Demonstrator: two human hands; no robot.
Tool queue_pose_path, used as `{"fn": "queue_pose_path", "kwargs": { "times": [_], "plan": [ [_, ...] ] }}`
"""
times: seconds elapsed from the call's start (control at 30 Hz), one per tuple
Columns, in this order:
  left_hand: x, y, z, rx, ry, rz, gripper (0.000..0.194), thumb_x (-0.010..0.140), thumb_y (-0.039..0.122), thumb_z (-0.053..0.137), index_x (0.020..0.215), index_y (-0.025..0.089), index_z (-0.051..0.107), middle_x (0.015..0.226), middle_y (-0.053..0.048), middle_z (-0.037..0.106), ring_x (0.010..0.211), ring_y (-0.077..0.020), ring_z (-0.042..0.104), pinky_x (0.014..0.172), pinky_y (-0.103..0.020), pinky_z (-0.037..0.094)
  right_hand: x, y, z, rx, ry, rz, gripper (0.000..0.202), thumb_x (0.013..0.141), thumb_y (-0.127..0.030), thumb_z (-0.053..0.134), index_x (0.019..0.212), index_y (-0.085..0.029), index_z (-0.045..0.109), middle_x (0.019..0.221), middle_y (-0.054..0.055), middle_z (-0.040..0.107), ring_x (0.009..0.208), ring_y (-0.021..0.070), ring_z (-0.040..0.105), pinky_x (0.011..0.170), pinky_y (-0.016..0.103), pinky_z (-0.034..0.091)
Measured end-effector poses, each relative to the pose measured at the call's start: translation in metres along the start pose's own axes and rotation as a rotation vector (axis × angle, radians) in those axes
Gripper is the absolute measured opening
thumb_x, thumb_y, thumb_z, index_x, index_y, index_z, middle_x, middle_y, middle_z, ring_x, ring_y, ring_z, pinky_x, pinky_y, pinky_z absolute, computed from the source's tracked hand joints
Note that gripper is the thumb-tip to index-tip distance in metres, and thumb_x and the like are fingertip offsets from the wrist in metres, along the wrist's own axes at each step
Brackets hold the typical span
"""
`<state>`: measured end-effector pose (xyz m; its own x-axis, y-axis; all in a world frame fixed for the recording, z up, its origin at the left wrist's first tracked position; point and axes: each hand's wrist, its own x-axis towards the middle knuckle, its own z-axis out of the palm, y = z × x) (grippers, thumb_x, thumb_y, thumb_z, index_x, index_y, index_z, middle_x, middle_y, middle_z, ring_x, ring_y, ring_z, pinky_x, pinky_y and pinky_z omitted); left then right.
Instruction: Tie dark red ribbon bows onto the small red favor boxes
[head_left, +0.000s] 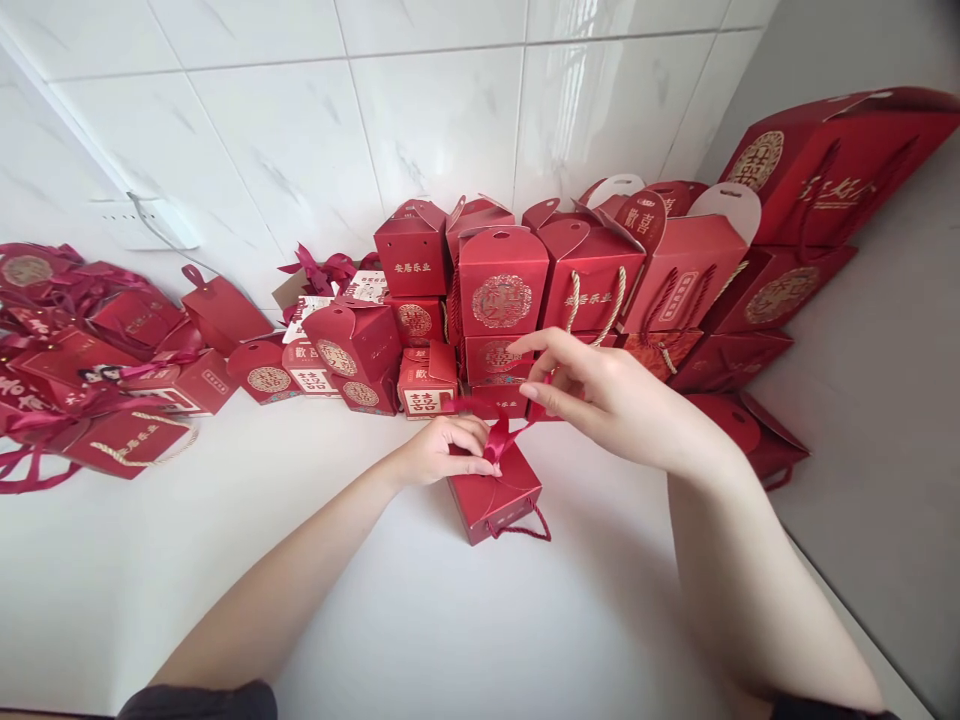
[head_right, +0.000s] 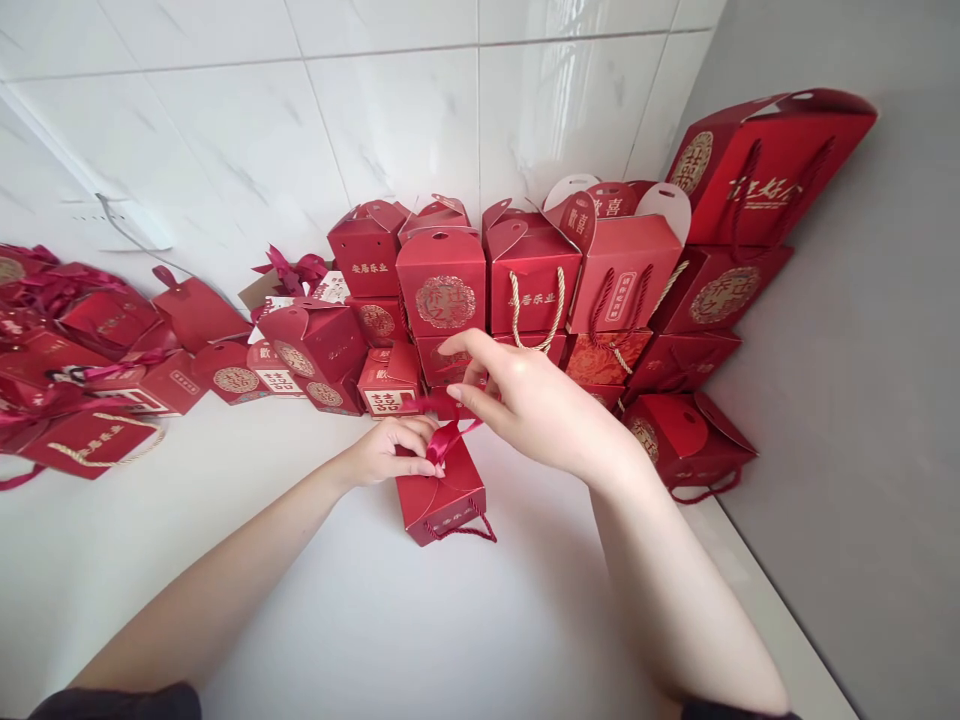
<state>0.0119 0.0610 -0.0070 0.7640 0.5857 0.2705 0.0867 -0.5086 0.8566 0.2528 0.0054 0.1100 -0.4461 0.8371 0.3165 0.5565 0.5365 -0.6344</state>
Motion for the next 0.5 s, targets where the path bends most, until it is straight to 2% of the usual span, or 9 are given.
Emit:
{"fn": "queue_pose_path", "kwargs": {
  "times": [0.07, 0.13, 0.2, 0.27, 0.37, 0.5],
  "plan": [
    [0.0, 0.0, -0.001, 0.012, -0.015, 0.006, 0.016, 0.078, 0.031, 0.075, 0.072, 0.015, 0.077, 0.076, -0.009, 0.071, 0.085, -0.0196, 0.062, 0.08, -0.033, 0.049, -0.004, 0.0, -0.005, -0.039, -0.028, -0.025, 0.014, 0.095, -0.029, 0.05, 0.103, -0.024, 0.061, 0.076, -0.002, 0.064, 0.064, 0.0125, 0.057, 0.061, 0.025, 0.045],
    [0.0, -0.002, -0.002, 0.023, -0.026, 0.007, 0.018, 0.078, 0.031, 0.074, 0.072, 0.015, 0.076, 0.077, -0.009, 0.071, 0.084, -0.0195, 0.061, 0.078, -0.033, 0.049, -0.007, 0.004, -0.003, -0.098, -0.135, -0.071, 0.012, 0.094, -0.025, 0.051, 0.092, -0.023, 0.063, 0.082, 0.0, 0.064, 0.068, 0.0125, 0.057, 0.063, 0.025, 0.044],
    [0.0, -0.003, -0.002, 0.03, -0.031, 0.004, 0.019, 0.079, 0.033, 0.074, 0.071, 0.015, 0.076, 0.078, -0.009, 0.071, 0.085, -0.0199, 0.061, 0.078, -0.033, 0.049, -0.008, 0.012, 0.006, -0.188, -0.232, -0.085, 0.012, 0.09, -0.019, 0.053, 0.091, -0.022, 0.064, 0.092, 0.002, 0.062, 0.077, 0.0139, 0.058, 0.069, 0.027, 0.045],
    [0.0, -0.004, -0.002, 0.032, -0.03, -0.002, 0.02, 0.079, 0.033, 0.074, 0.071, 0.015, 0.076, 0.078, -0.009, 0.07, 0.087, -0.0204, 0.061, 0.079, -0.033, 0.048, -0.006, 0.021, 0.02, -0.277, -0.268, -0.047, 0.014, 0.086, -0.014, 0.055, 0.094, -0.021, 0.064, 0.1, 0.005, 0.06, 0.083, 0.0163, 0.059, 0.073, 0.029, 0.045],
    [0.0, -0.004, -0.002, 0.036, -0.028, -0.006, 0.02, 0.079, 0.032, 0.073, 0.07, 0.015, 0.076, 0.076, -0.009, 0.069, 0.086, -0.0197, 0.06, 0.079, -0.032, 0.048, -0.002, 0.032, 0.039, -0.335, -0.304, -0.03, 0.011, 0.084, -0.012, 0.055, 0.091, -0.017, 0.062, 0.102, 0.008, 0.057, 0.088, 0.0198, 0.058, 0.073, 0.03, 0.045],
    [0.0, -0.003, -0.001, 0.037, -0.02, -0.003, 0.021, 0.078, 0.032, 0.074, 0.066, 0.015, 0.073, 0.071, -0.007, 0.066, 0.082, -0.019, 0.059, 0.075, -0.032, 0.047, 0.0, 0.037, 0.039, -0.251, -0.283, -0.135, 0.012, 0.089, -0.011, 0.05, 0.086, -0.018, 0.059, 0.096, 0.006, 0.059, 0.083, 0.0163, 0.058, 0.072, 0.027, 0.044]
  ]
}}
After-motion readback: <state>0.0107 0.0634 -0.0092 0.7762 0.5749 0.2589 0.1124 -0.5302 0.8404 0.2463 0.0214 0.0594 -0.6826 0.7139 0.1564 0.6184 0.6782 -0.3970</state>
